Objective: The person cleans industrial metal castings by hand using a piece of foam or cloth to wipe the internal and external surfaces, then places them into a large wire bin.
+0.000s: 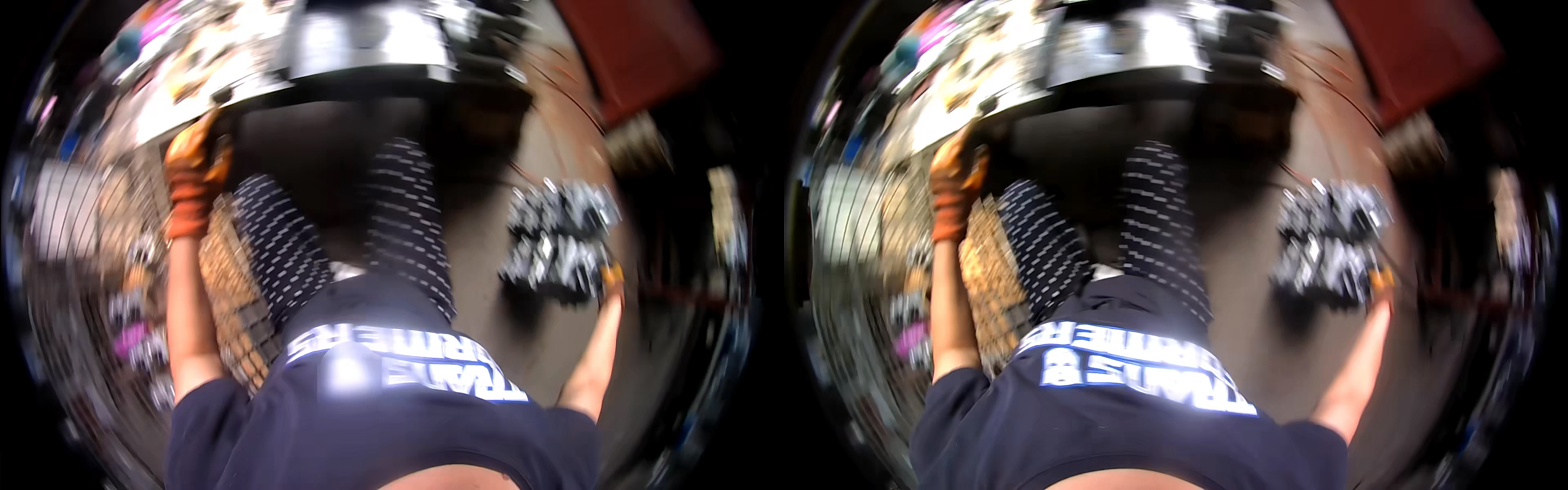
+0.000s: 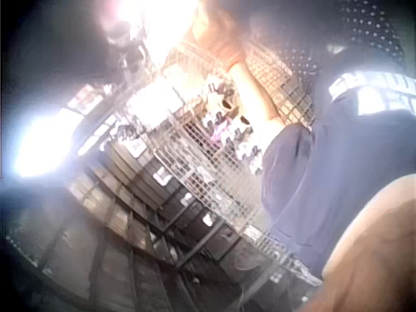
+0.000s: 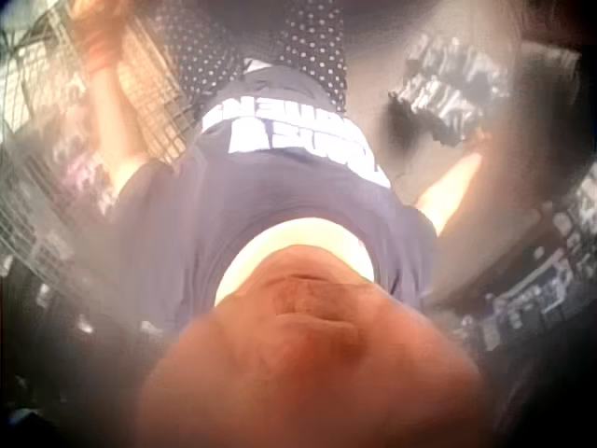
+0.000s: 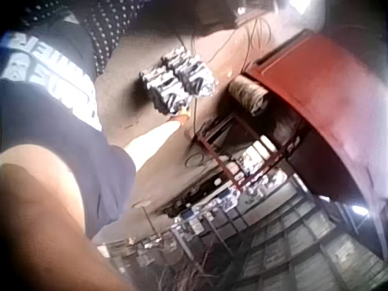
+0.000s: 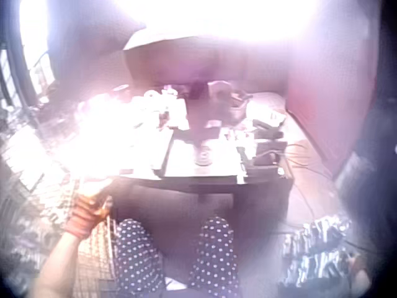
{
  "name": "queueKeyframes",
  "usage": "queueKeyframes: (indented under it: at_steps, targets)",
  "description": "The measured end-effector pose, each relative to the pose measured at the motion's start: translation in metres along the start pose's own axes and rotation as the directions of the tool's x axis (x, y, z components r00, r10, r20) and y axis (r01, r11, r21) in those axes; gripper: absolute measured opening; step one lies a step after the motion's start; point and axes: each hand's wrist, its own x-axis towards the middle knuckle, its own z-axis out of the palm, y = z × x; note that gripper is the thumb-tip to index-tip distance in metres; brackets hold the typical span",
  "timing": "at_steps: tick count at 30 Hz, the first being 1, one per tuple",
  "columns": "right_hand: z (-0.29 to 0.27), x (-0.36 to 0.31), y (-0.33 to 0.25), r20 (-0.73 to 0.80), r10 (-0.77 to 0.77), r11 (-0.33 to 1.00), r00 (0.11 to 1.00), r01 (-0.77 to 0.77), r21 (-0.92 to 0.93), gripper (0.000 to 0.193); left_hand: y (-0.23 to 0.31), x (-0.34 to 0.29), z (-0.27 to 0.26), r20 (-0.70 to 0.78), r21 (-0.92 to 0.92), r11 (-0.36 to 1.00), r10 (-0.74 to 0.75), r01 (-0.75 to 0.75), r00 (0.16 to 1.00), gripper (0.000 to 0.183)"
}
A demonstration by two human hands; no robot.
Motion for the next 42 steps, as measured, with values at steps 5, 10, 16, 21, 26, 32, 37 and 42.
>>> queueKeyframes:
  at_steps: [5,10,16,21,26,32,37,42]
  targets:
    - [-0.078,0.059,0.051,-0.045,-0.203,0.935,0.978,0.180,-0.305,0.029,-0.101,-0.086,-0.047,-0.042,0.299,0.917,-0.263,0.263,0.964,0.043]
    - [0.120,0.043,0.019,-0.071,-0.502,0.751,0.862,0.393,-0.530,0.028,-0.164,-0.238,-0.191,-0.325,0.526,0.462,-0.667,0.714,0.670,0.038]
    - [0.282,-0.045,-0.005,0.386,-0.430,0.703,0.816,0.571,-0.425,0.026,-0.143,-0.397,-0.273,-0.487,0.562,-0.240,-0.869,0.792,0.083,0.046]
    - [0.343,-0.131,0.016,0.677,-0.179,0.680,0.714,0.587,-0.440,0.025,-0.088,-0.494,-0.248,-0.304,0.570,-0.409,-0.911,0.713,-0.280,0.056]
    - [0.353,-0.184,0.022,0.705,-0.031,0.615,0.709,0.569,-0.546,0.024,-0.111,-0.580,-0.166,-0.248,0.639,-0.332,-0.943,0.693,-0.223,0.075]
    - [0.340,-0.201,0.009,0.583,0.004,0.551,0.812,0.485,-0.679,0.023,-0.148,-0.606,-0.115,-0.122,0.624,-0.428,-0.879,0.653,-0.460,0.084]
    - [0.311,-0.154,-0.045,0.431,-0.119,0.530,0.894,0.424,-0.734,0.022,-0.143,-0.627,-0.087,-0.191,0.669,-0.448,-0.875,0.594,-0.445,0.077]
    - [0.262,-0.106,-0.112,0.260,-0.273,0.578,0.926,0.374,-0.725,0.021,-0.127,-0.579,-0.095,-0.162,0.697,-0.360,-0.922,0.621,-0.353,0.072]
